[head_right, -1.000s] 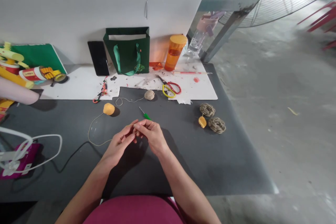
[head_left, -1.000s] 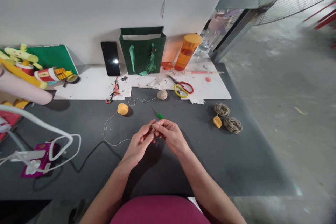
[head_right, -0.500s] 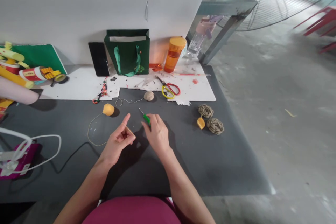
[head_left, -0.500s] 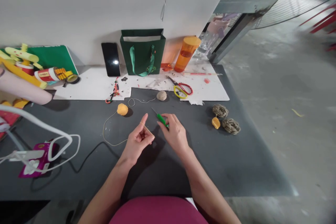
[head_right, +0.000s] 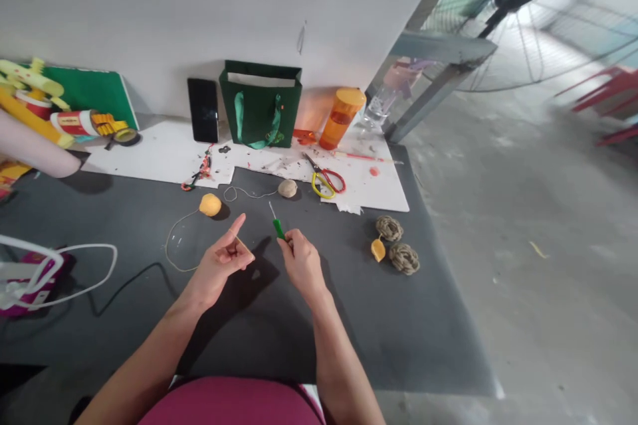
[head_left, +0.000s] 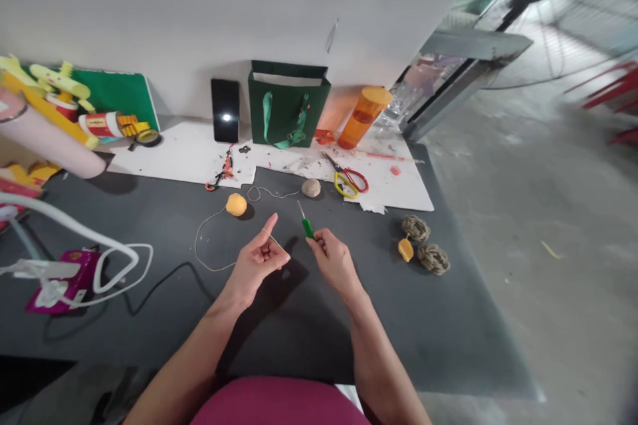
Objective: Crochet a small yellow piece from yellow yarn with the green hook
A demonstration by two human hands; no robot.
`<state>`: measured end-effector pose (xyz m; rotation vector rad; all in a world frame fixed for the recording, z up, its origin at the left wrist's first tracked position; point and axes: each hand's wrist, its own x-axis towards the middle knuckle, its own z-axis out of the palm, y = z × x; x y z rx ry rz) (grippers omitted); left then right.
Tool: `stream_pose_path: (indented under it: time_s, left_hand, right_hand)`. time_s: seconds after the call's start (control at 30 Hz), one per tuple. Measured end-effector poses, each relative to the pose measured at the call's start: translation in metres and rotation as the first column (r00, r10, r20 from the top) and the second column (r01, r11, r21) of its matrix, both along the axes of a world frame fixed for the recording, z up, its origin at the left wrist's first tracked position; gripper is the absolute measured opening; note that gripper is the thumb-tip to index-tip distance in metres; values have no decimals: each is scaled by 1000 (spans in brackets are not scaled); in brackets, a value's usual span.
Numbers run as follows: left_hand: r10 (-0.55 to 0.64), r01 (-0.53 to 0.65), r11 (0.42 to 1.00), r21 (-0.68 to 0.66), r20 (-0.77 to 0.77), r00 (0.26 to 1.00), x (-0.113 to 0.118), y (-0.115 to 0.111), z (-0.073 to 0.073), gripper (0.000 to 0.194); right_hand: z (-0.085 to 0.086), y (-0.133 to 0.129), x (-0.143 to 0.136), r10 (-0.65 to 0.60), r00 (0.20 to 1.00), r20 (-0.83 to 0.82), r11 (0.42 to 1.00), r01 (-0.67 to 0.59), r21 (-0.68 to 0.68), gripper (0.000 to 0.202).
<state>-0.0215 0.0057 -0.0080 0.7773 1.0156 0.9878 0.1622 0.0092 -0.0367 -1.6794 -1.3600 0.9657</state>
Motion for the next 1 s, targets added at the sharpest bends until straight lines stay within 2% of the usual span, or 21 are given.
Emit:
stream_pose_path:
  time_s: [0.13,0.23,0.37,0.53,0.77,0.83,0.9,1.0]
  left_hand:
    - [20,-19,1000,-23,47,999,-4,3,2,98]
    - [35,-34,999,-18,61,998,-6,4,1,98]
    - [8,-7,1000,-14,60,998,-6,3,0,96]
    - [-37,37,999,-3,63,997,-6,2,-1,96]
    - [-47,48,999,-13,46,998,-7,1,0,98]
    - [-30,31,999,-16,46,998,-7,2,1,97]
    - [-15,16,1000,-20,54,998,-7,2,2,96]
    - [1,0,1000,-20,79,997,-7,3,2,97]
  right_hand:
    - [13,0,-3,46,962,-268,998,-56,-29,40]
    - [21,0,-6,11,899,-438,998,-34,-44,45]
    - [25,-2,-8,-45,820,-570,998,16,-56,48]
    - [24,-3,-10,-76,776,-627,997,57,-51,44]
    - [24,-5,-11,-38,774,-631,999,50,1,41]
    - [26,-7,-10,-4,785,-619,1000,4,-2,40]
    - [27,-9,-8,63,801,-595,995,-98,-27,37]
    - [28,-13,-6,164,800,-578,968,-243,-63,55]
